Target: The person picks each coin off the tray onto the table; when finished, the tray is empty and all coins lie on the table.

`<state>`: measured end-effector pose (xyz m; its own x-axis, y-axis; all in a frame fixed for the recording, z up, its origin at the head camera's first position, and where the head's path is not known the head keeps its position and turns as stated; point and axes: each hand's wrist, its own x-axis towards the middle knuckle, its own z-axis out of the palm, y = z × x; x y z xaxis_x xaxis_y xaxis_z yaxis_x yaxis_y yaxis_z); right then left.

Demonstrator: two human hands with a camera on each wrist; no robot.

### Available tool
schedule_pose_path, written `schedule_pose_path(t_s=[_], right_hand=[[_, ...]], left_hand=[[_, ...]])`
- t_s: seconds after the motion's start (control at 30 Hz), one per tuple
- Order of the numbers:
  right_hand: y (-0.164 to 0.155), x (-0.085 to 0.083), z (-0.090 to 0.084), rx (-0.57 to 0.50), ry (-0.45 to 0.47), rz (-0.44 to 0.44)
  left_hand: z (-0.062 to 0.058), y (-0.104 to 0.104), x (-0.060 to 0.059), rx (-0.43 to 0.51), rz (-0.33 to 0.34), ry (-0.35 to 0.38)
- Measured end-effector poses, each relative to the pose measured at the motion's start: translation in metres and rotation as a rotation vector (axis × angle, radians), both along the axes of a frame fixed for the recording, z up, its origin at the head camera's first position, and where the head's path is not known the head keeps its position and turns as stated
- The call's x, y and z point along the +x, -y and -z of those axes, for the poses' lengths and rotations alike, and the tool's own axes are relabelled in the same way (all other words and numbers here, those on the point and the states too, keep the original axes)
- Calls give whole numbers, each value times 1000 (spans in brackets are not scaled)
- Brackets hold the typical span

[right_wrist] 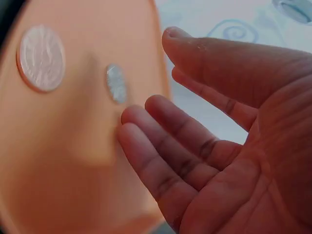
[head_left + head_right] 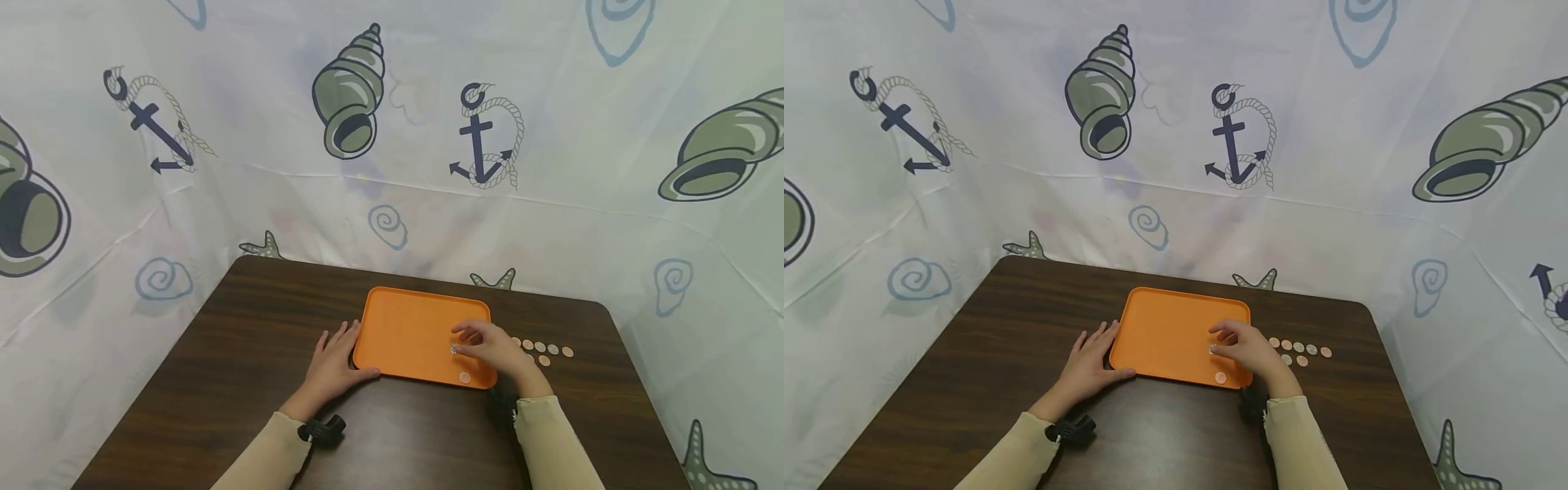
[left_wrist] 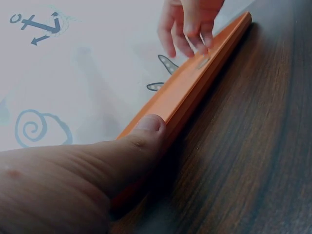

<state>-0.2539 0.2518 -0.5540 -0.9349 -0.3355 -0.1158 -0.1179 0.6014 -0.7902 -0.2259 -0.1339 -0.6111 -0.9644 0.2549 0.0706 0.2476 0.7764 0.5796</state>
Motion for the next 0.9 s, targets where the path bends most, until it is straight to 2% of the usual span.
schedule_pose_path(t_s=[0.13, 0.3, 0.47, 0.63, 0.9], right_hand=[[1, -11, 11, -39, 62, 3], [0, -18, 16, -52, 118, -12], [3, -21, 20, -8, 86, -35], [4, -22, 24, 28, 55, -20], [5, -21, 23, 27, 52, 14]], left_hand=[[1, 0, 0, -4, 5, -1], [0, 2, 0, 1, 4, 0], [2, 3, 0, 2, 4, -6], [0, 3, 0, 5, 6, -4], [-1, 2, 1, 5, 9, -5]])
